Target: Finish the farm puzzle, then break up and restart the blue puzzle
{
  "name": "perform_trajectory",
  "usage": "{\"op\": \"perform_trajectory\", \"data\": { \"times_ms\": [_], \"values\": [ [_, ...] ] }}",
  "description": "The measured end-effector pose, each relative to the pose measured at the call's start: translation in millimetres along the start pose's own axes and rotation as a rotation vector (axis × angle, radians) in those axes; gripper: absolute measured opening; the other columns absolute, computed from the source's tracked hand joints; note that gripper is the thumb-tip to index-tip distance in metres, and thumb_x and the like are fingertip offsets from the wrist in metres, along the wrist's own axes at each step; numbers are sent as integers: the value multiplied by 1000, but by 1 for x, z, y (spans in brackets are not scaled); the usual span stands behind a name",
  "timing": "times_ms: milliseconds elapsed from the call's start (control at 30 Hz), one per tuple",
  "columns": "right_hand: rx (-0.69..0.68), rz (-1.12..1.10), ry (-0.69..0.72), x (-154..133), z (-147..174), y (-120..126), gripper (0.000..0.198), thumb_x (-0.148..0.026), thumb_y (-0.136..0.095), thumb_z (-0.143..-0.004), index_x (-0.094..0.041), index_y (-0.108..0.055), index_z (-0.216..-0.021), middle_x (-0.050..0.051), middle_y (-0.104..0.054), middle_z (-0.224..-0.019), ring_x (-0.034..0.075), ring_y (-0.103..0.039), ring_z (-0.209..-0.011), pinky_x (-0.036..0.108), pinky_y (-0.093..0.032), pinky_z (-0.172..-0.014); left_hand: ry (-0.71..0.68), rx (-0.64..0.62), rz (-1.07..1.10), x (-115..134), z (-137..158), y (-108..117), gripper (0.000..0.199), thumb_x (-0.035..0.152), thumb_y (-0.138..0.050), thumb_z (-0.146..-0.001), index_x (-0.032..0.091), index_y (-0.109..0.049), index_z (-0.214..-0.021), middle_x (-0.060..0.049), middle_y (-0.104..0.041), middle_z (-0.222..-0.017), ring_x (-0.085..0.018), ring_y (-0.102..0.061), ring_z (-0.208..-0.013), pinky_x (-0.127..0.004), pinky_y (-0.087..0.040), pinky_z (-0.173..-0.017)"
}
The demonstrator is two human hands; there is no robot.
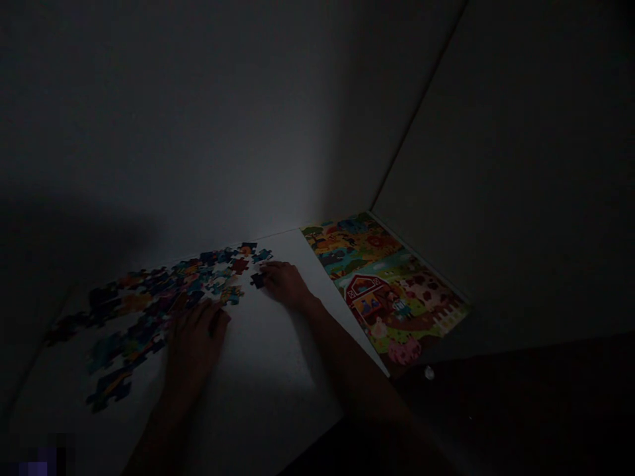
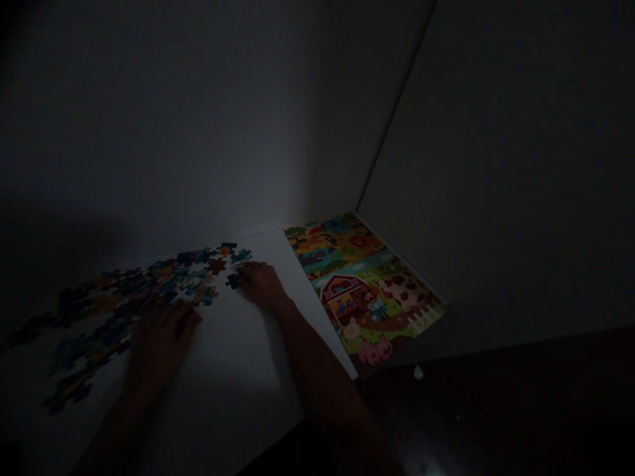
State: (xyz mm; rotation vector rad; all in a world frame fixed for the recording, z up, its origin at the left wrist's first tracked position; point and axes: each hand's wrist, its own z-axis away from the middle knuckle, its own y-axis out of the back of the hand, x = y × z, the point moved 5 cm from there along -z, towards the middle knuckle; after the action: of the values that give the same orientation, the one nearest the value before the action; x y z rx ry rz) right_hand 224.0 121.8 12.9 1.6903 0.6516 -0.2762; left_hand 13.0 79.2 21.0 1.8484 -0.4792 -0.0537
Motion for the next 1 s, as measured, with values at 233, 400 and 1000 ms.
{"op": "perform_trajectory", "data": {
  "times_ms": [233,400,1000],
  "values": [
    [-7,37,-83,-2,6,0,47,-47,-50,-96,-26,-50,-138,7,-48,-148,26,-38,-139,46,-32,-112,47,6,117,-10,-4,-11,40,51,-34,-85,30,-65,-99,-1,-70,-114,-28,-57,-119,-50,-34,-111],
    [-36,89,-92,-9,9,-6,52,-54,-48,-95,-24,-47,-138,8,-40,-154,26,-30,-144,47,-26,-116,10,-20,181,-11,-5,-11,42,58,-31,-84,37,-63,-101,11,-71,-109,-29,-53,-121,-51,-25,-116],
    [51,216,-80,-18,9,0,48,-58,-43,-96,-24,-55,-128,10,-49,-143,26,-41,-135,46,-34,-110,-296,21,77,-9,-5,-16,61,54,-26,-94,11,-69,-105,-17,-70,-113,-32,-62,-110,-52,-35,-108]
  ]
}}
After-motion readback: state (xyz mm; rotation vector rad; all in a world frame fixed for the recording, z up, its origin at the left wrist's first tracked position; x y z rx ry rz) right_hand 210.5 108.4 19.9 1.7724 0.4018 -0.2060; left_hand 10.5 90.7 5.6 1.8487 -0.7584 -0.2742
